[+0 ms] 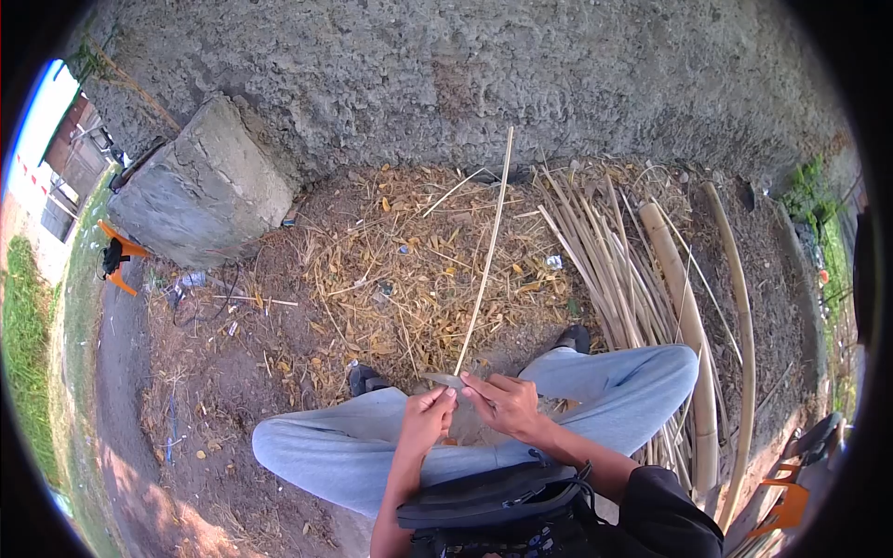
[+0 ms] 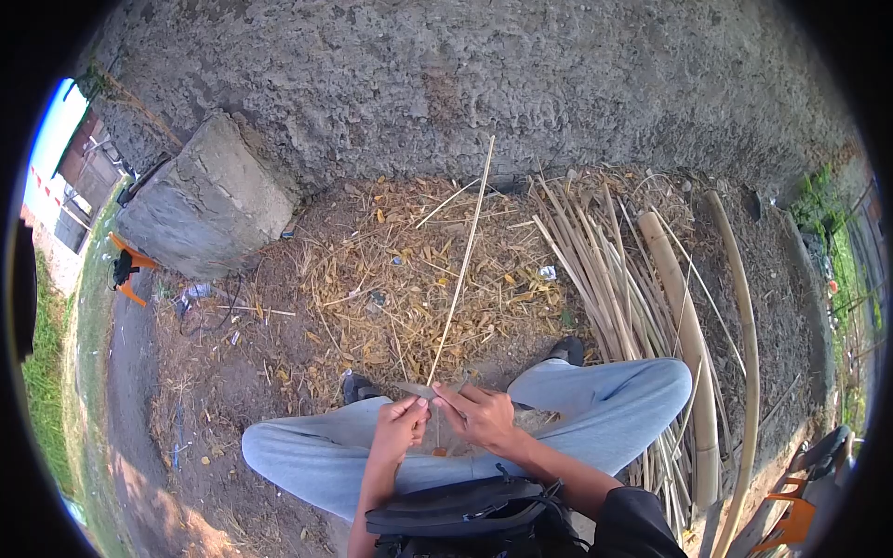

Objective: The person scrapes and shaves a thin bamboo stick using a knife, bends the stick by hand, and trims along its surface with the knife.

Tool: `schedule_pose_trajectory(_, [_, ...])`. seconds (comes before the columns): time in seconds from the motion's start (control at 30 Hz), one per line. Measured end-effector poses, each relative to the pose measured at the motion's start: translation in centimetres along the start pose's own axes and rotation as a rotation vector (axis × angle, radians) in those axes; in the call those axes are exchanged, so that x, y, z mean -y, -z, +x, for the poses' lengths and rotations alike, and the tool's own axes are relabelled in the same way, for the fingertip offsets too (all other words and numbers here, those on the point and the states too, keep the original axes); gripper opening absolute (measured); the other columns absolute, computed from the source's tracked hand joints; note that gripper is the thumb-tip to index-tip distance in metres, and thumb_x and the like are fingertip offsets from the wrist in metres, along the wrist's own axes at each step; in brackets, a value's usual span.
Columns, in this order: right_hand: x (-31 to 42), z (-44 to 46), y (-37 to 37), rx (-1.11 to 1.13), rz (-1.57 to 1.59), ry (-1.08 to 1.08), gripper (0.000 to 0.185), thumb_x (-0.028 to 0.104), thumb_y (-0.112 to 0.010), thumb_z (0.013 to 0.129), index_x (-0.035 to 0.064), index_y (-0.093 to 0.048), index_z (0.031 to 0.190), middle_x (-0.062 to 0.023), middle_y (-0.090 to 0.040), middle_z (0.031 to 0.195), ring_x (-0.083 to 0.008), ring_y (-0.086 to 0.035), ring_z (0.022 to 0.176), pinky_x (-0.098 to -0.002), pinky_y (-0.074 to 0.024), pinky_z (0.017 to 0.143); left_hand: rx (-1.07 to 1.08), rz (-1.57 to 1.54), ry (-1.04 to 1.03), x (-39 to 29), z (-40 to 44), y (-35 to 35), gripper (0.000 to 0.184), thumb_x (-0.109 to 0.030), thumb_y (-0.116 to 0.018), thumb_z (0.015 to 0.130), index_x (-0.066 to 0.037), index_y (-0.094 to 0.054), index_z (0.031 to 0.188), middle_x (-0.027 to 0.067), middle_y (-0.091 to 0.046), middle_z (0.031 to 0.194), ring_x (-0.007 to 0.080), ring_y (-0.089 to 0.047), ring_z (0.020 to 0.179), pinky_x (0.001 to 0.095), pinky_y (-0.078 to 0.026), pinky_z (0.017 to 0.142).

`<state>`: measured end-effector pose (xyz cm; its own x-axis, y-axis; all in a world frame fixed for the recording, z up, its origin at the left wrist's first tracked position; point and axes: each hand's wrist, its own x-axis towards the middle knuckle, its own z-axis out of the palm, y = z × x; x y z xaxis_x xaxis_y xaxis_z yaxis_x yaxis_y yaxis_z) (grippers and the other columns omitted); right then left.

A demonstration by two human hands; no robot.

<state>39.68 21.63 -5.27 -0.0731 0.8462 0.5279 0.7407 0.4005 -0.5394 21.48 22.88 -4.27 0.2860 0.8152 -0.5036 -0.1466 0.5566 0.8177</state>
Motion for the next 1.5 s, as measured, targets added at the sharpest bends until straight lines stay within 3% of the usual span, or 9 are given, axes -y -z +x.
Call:
schedule_pose_trajectory(0.63, [-1.0,-0.4,-0.4,-0.076,-0.078,0.152,0.034,0.025,-0.078,0.083,0.0216,-0.073,0.116,0.0012,-0.051,0.058,-0.0167,-0.055,0.046,-0.0322,-0.0415,0.038,-0.015,0.136,-0.080,0.4,-0.3,-0.6,0.029,-0.018,-0.057,0.103,-0.001,-0.058,0.079,-0.0048,-0.041,0.058,0.0026,-0.031,0.046,0.0241,-0.021,0.040])
schedule_pose_trajectory(0.67, [-1.4,-0.1,-0.5,-0.079,-0.081,0.149,0.034,0.025,-0.078,0.083,0.0216,-0.073,0.116,0.0012,-0.051,0.058,-0.0167,-0.055,0.046,-0.0322,-0.0415,0.038,-0.025,0.153,-0.065,0.3,-0.6,-0.9,0.027,-0.017,-0.057,0.103,0.000,-0.060,0.082,-0.0051,-0.040,0.058,0.0025,-0.031,0.046,0.0239,-0.022,0.040])
schedule_pose_trajectory(0.73, [-2.6,0.7,-0.4,-0.154,-0.116,-0.085,0.031,0.025,-0.078,0.083,0.0209,-0.075,0.114,0.0000,-0.052,0.058,-0.0184,-0.054,0.044,-0.0337,-0.0407,0.038,-0.032,0.167,-0.049,0.9,-1.0,-0.8,0.026,-0.017,-0.057,0.103,0.001,-0.062,0.085,-0.0054,-0.040,0.059,0.0023,-0.031,0.046,0.0237,-0.022,0.040])
schedule_pose_trajectory(0.77, [-2.8,0.8,-0.2,-0.153,-0.118,-0.083,0.031,0.025,-0.078,0.083,0.0209,-0.075,0.114,0.0000,-0.052,0.058,-0.0184,-0.054,0.044,-0.0337,-0.0407,0.038,-0.005,0.149,-0.016,1.3,-1.2,-0.5,0.019,-0.018,-0.058,0.103,0.001,-0.063,0.105,-0.0060,-0.044,0.061,0.0018,-0.034,0.048,0.0230,-0.027,0.042])
schedule_pose_trajectory(0.8, [-3.0,0.8,-0.1,-0.143,-0.121,-0.059,0.031,0.025,-0.078,0.084,0.0205,-0.075,0.114,-0.0003,-0.053,0.057,-0.0191,-0.053,0.043,-0.0344,-0.0402,0.038,0.023,0.135,0.020,1.7,-1.3,-0.2,0.030,-0.018,-0.058,0.102,0.001,-0.065,0.125,-0.0066,-0.047,0.063,0.0012,-0.038,0.049,0.0223,-0.032,0.043])
schedule_pose_trajectory(1.2, [-4.6,3.0,1.5,-0.200,-0.154,-0.055,0.029,0.019,-0.078,0.083,0.0174,-0.077,0.112,-0.0025,-0.055,0.058,-0.0192,-0.050,0.042,-0.0341,-0.0397,0.041,0.045,0.382,-0.070,1.5,-3.7,0.5,0.037,-0.022,-0.059,0.103,-0.001,-0.062,0.133,-0.0086,-0.040,0.062,0.0017,-0.036,0.055,0.0218,-0.031,0.050])
schedule_pose_trajectory(1.5, [-6.5,4.6,2.5,-0.321,-0.163,-0.155,0.026,0.021,-0.078,0.085,0.0188,-0.076,0.111,-0.0012,-0.057,0.058,-0.0183,-0.051,0.042,-0.0346,-0.0380,0.039,0.074,0.433,-0.037,1.5,-5.7,0.7,0.032,-0.020,-0.060,0.102,0.000,-0.066,0.127,-0.0058,-0.047,0.067,0.0032,-0.039,0.061,0.0227,-0.034,0.053])
